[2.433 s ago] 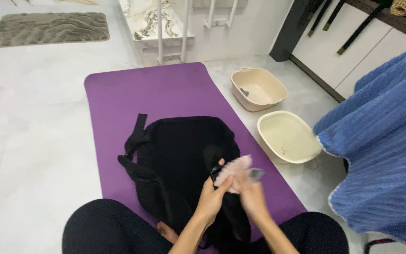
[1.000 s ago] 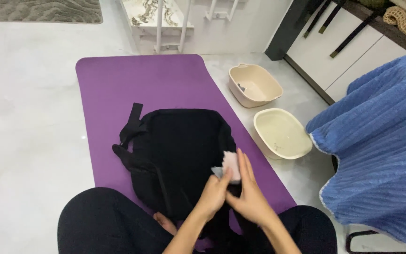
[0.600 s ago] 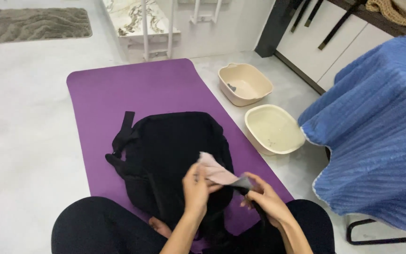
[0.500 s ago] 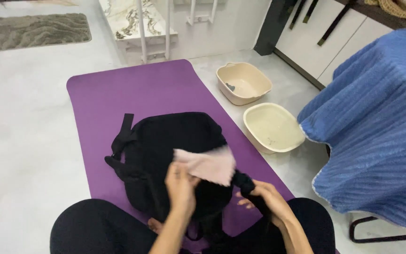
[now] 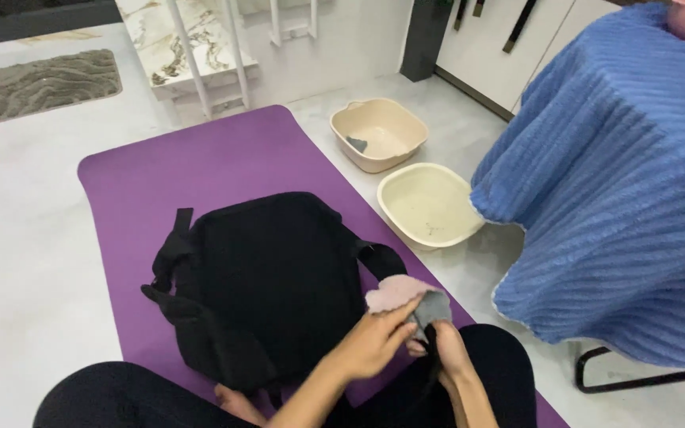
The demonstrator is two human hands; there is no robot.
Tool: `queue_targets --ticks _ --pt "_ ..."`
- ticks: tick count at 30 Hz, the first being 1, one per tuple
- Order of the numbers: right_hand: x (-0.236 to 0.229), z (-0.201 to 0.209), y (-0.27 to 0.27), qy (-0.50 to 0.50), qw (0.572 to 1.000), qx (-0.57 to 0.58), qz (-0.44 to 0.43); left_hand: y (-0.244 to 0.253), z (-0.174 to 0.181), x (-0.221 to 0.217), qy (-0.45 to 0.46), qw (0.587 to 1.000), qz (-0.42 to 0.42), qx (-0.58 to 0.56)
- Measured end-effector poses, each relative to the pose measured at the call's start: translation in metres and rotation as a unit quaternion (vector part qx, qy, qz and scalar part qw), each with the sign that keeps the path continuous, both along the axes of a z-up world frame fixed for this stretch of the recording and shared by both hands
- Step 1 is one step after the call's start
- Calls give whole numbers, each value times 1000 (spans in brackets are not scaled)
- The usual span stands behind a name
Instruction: A person is cleaning a black backpack by scrubbing it with a brush and soapy water, then wiping it clean with a cloth.
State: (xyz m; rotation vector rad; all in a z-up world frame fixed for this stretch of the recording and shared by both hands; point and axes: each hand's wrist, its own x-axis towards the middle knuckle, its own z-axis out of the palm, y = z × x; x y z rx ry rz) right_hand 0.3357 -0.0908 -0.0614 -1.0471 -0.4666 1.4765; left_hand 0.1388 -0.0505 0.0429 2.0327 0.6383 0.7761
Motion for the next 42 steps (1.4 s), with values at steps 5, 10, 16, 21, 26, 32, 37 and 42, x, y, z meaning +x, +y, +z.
queue_targets --ticks 5,10,16,21,26,32,37,42 --pt "-3 7 7 4 999 34 -31 28 14 1 51 992 -113 22" --pt "-31 59 -3 21 998 53 17 49 1 -9 -56 997 43 -17" --pt "-39 88 -3 -68 998 6 -12 53 29 -15 -40 998 -22 35" --pt "-35 90 -2 -125 992 1 -30 70 23 6 35 996 -42 65" --pt "-37 97 -2 -232 970 -49 -45 81 23 15 40 995 -75 47" --pt "-36 93 1 -221 969 -65 -85 78 -7 27 83 943 34 321" --pt "-42 114 2 -237 960 -135 -66 109 -33 31 73 900 16 430" --pt "-36 102 -5 -219 958 -146 -116 151 -43 34 48 878 18 475"
